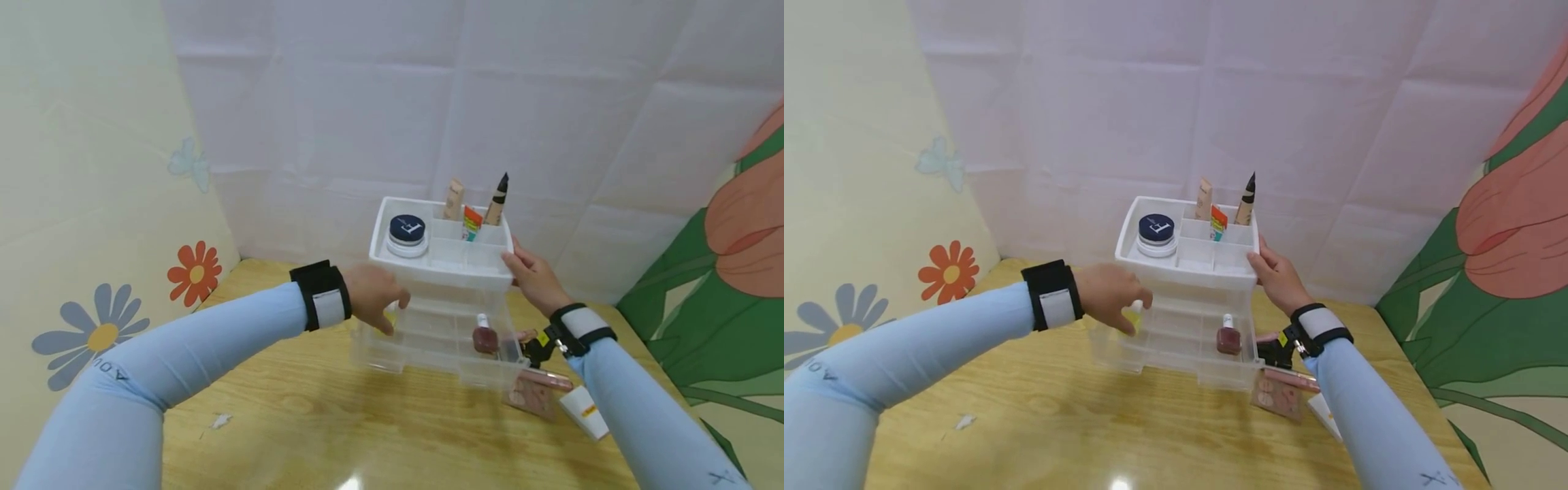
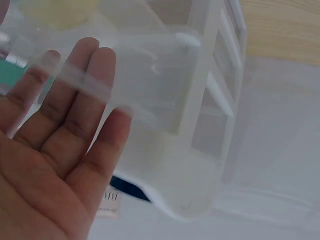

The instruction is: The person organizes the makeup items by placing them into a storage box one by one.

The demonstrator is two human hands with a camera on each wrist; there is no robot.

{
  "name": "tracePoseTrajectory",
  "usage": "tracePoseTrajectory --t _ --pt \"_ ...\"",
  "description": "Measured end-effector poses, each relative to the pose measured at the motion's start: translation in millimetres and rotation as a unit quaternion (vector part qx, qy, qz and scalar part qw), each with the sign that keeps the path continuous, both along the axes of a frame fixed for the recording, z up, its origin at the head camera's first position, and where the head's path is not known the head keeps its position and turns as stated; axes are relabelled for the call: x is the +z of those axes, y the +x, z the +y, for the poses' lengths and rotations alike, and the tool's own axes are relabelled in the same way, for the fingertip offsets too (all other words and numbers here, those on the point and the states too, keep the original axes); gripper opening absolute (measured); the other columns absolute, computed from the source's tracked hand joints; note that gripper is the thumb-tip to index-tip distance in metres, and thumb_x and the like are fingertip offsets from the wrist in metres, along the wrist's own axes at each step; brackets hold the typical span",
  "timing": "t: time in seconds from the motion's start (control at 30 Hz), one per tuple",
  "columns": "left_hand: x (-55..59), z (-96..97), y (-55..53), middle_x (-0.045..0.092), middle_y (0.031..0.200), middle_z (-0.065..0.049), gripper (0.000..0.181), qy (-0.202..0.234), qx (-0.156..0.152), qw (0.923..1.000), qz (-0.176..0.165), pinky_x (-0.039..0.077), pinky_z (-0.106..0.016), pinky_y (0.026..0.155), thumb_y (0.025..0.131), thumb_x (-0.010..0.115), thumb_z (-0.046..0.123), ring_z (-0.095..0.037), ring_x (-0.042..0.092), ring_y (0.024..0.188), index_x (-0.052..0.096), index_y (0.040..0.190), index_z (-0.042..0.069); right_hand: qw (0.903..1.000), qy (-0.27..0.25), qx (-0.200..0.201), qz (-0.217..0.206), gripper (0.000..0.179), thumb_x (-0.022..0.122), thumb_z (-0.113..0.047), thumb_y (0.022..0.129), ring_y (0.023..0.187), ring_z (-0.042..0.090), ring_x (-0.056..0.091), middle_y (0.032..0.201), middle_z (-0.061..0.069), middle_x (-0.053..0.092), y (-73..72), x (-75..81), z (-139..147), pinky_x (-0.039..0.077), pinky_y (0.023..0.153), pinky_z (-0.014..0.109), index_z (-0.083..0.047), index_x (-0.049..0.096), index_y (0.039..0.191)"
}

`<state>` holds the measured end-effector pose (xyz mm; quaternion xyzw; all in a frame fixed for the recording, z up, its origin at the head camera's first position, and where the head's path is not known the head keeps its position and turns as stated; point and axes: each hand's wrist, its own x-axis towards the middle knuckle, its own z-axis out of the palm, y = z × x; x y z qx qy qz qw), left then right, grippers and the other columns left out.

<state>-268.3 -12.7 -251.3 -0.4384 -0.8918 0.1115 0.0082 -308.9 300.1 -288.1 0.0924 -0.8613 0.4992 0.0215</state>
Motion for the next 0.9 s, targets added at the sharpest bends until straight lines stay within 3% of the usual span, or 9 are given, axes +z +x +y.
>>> tracePoseTrajectory --t 0.23,0.47,0.63,0.8,0.9 --pt "21.6 -2.6 10.7 0.070 0.103 -0.003 0.050 0.023 -0.017 0.9995 0.013 0.054 -0.031 0.075 0.080 0.077 0.046 -0.016 0.064 0.083 0.068 0.116 0.014 0.9999 -0.002 -0.003 -0.012 0.067 0.036 -0.054 0.100 0.134 0.039 0.037 0.159 0.008 0.012 0.1 2.7 0 0.040 0.103 0.054 -0.029 0.003 0.153" --pt "32.9 -3.7 33.1 0.069 0.103 -0.001 0.047 0.044 -0.063 0.9956 0.053 0.054 -0.032 0.071 0.080 0.076 0.045 -0.016 0.063 0.081 0.068 0.114 0.014 1.0000 -0.003 -0.003 -0.004 0.067 0.036 -0.053 0.101 0.134 0.039 0.037 0.159 0.008 0.011 -1.6 2.2 1 0.041 0.101 0.054 -0.028 0.003 0.154" --pt "27.3 -4.8 51.3 0.066 0.098 0.001 0.044 0.074 -0.112 0.9852 0.107 0.054 -0.028 0.066 0.080 0.076 0.044 -0.014 0.061 0.079 0.067 0.112 0.016 0.9999 -0.007 -0.002 -0.007 0.068 0.037 -0.053 0.101 0.134 0.040 0.037 0.159 0.008 0.010 -0.4 0.9 0 0.041 0.102 0.054 -0.027 0.004 0.154" --pt "10.9 -1.4 68.8 0.060 0.092 0.000 0.042 0.114 -0.172 0.9644 0.166 0.051 -0.027 0.067 0.079 0.077 0.041 -0.014 0.056 0.078 0.065 0.108 0.013 0.9998 -0.017 -0.002 -0.009 0.067 0.038 -0.052 0.101 0.134 0.039 0.038 0.160 0.007 0.010 0.1 0.9 0 0.041 0.102 0.052 -0.027 0.005 0.154" --pt "-2.3 2.7 79.7 0.058 0.089 0.000 0.038 0.135 -0.183 0.9509 0.210 0.050 -0.027 0.064 0.079 0.077 0.038 -0.014 0.056 0.076 0.063 0.104 0.013 0.9998 -0.019 -0.003 -0.010 0.067 0.038 -0.052 0.101 0.134 0.038 0.038 0.160 0.007 0.010 -0.9 0.3 0 0.041 0.102 0.051 -0.027 0.005 0.154"
